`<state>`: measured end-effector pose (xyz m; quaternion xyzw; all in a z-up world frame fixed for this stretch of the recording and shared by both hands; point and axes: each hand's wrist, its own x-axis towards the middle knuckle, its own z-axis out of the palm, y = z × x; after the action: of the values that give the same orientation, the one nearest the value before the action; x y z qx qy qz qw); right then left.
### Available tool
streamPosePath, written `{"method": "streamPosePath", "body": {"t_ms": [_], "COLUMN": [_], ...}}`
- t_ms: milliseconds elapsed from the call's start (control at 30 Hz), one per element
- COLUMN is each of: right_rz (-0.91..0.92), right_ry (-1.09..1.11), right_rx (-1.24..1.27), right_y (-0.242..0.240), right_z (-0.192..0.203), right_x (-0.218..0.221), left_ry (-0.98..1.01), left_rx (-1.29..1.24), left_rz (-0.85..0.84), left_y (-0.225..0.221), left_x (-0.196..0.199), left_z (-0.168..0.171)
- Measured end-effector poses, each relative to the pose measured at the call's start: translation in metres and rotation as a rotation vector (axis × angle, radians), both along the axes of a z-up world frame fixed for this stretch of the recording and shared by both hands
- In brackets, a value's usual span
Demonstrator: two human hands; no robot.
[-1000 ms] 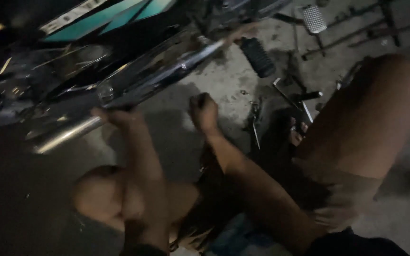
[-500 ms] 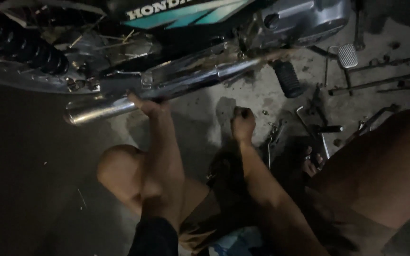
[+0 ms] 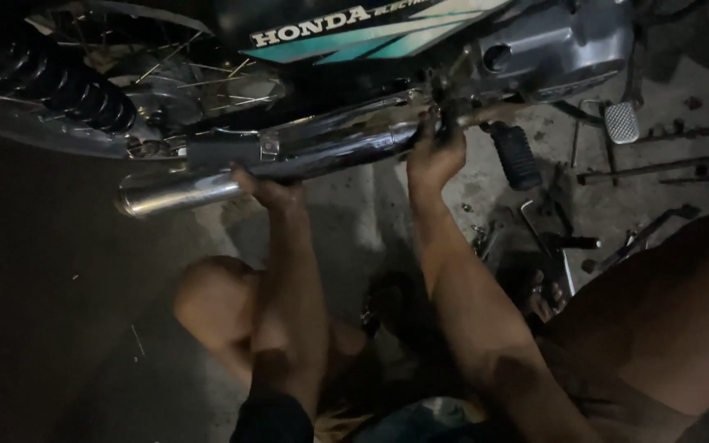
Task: Loosening and removing bolts from a motorcycle exhaust pipe and handling the hardware.
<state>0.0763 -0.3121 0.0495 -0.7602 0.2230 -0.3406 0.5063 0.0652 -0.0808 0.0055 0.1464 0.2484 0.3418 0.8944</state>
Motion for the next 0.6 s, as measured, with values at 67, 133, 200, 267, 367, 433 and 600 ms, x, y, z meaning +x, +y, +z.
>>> {"method": "streamPosePath", "body": {"t_ms": [67,133,200,267,367,433,600], "right_rz": [0.012,0.01,-0.034,-0.071,-0.062,0.003,0.088], "right_ry": [0.057,-0.152,-0.055,0.013,0.07,0.122,0.078], "right_rx": [0.005,0.602,0.419,0.233,0.176,0.237,0.387], "right_y": [0.003,0.006,0.009,0.005,0.002,-0.002,-0.003], "right_z": [0.005,0.008,-0.003,-0.016,-0.034,-0.033,-0.015], "right_x": [0.006,0.01,0.016,0.023,0.025,0.026,0.014], "left_ry": [-0.016,0.026,0.196,0.344,-0.019,-0.493,-0.193], "left_rx": [0.038,0.084,0.3,0.512,0.148,0.123,0.105], "left_rz": [0.003,0.026,0.011,-0.007,0.092,-0.21,-0.04], "left_y": [-0.005,-0.008,-0.039,-0.05,-0.004,0.032,0.008], "left_x": [-0.002,-0.006,-0.019,-0.023,0.004,0.022,0.01], "left_z": [-0.007,-0.009,0.08,0.084,-0.027,-0.1,-0.044]}}
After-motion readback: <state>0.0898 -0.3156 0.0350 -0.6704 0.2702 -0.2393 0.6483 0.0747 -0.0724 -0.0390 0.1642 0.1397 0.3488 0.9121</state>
